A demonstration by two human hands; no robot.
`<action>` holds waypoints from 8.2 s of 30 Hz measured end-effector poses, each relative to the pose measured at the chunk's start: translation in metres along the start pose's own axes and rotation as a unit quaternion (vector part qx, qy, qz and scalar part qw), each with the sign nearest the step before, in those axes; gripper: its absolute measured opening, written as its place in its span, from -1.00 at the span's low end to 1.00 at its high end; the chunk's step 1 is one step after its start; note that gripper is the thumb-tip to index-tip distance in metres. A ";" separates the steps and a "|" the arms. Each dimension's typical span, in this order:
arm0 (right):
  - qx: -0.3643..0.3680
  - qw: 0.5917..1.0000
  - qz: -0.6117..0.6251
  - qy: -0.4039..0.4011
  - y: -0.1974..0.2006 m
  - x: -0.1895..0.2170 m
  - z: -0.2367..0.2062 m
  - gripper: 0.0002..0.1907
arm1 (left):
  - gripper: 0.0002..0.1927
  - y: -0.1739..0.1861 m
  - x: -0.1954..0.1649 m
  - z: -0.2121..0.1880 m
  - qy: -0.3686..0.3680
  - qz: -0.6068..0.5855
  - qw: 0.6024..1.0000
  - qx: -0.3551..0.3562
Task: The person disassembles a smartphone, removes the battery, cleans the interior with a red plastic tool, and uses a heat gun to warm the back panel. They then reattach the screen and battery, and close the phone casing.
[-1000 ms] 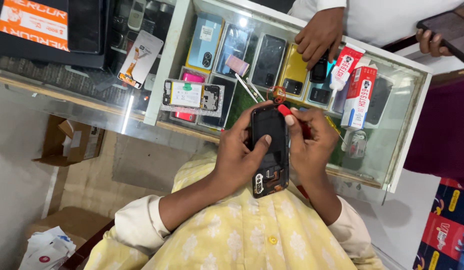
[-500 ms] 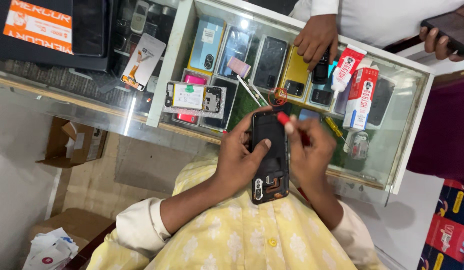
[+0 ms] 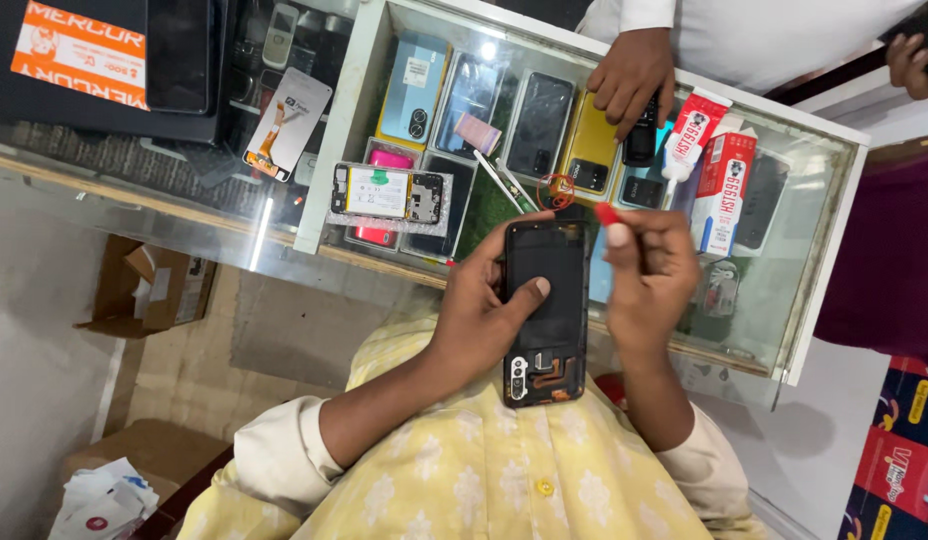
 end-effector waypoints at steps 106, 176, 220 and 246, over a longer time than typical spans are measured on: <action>0.085 0.973 -0.201 0.078 -0.020 0.018 -0.018 -0.83 | -0.81 0.036 0.014 0.019 -0.012 0.159 0.975 -0.153; 0.184 0.973 -0.074 -0.115 -0.025 0.030 -0.038 -0.57 | -0.28 0.013 -0.018 -0.029 -0.013 0.084 0.996 0.010; 0.255 0.871 -0.411 0.086 -0.255 -0.091 0.090 -0.65 | -0.38 0.199 -0.071 -0.126 -0.060 -0.151 0.963 -0.217; 0.125 0.986 0.056 -0.099 -0.144 0.004 0.005 -0.68 | -0.32 0.141 -0.095 -0.085 0.070 -0.265 0.962 0.003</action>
Point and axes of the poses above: each hand's wrist, its own z-axis towards the middle knuckle, its own y-axis out of the back of the hand, x = y × z, the point moved 4 cm from there along z, towards the middle knuckle, and after that the axes turned 2 degrees about x, right-handed, at the moved point
